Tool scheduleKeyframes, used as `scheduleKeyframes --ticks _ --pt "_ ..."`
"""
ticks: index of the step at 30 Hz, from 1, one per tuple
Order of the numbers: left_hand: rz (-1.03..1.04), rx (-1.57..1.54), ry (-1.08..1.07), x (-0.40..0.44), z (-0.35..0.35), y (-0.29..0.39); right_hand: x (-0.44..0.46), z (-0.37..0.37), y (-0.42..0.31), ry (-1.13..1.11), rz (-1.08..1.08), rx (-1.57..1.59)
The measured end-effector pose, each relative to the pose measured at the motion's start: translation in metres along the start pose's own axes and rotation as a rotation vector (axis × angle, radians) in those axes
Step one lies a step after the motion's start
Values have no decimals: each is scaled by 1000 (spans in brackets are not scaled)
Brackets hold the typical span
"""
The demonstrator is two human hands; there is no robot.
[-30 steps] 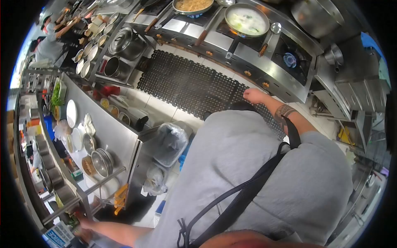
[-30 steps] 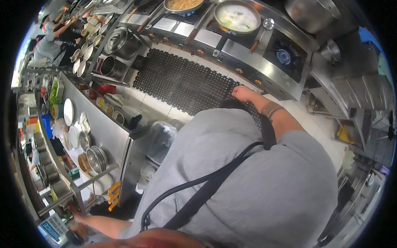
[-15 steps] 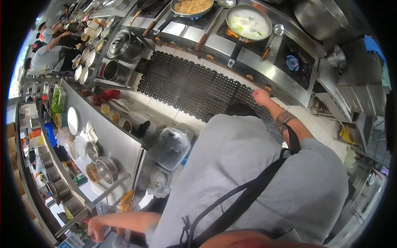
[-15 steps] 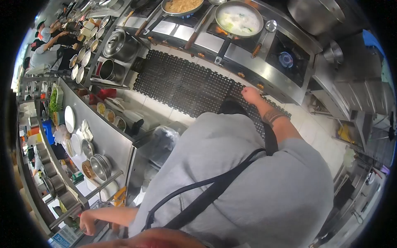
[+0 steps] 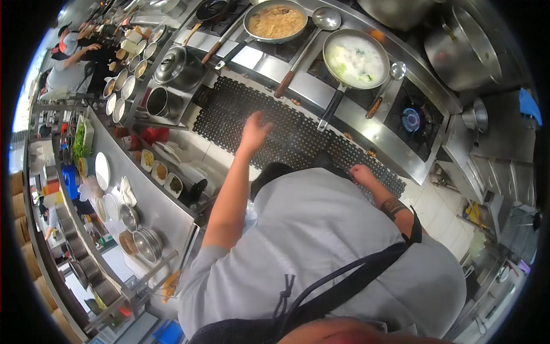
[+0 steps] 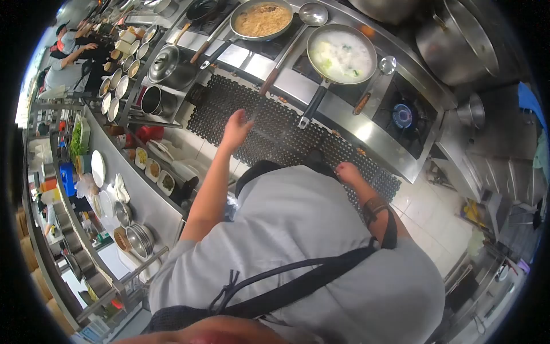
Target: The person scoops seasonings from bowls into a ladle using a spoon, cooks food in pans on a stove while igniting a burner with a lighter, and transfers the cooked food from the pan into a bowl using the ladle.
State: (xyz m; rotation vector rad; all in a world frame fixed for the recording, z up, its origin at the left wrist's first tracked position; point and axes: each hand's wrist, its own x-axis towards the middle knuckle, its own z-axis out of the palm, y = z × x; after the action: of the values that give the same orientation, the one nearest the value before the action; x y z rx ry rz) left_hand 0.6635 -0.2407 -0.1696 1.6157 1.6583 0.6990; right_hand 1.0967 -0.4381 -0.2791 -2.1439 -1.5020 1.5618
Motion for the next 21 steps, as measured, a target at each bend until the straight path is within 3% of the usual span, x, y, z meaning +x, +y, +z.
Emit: scheduleKeyframes --ticks 2,4,5,7,8,10,14,16,21 --pt "4 -27 -24 48 31 -4 -3 -4 11 55 -25 27" --pt "-190 -152 -35 91 54 -11 -15 -1 18 163 34 198" --pt "-176 -154 -53 110 57 -9 -24 1 15 181 45 207" --pt "-350 -228 -333 142 62 -5 -50 6 6 264 107 84" --pt "-335 -224 -362 153 65 -5 -63 14 2 284 128 98" --pt "-484 -485 -560 178 69 -4 -84 37 -8 371 122 -13" --pt "-305 -375 -585 179 40 50 -121 92 -58 372 298 8" --pt "-246 -346 -578 164 21 65 -120 123 -70 432 311 182" --pt "-167 -322 -620 124 -23 85 -108 61 -247 586 366 303"
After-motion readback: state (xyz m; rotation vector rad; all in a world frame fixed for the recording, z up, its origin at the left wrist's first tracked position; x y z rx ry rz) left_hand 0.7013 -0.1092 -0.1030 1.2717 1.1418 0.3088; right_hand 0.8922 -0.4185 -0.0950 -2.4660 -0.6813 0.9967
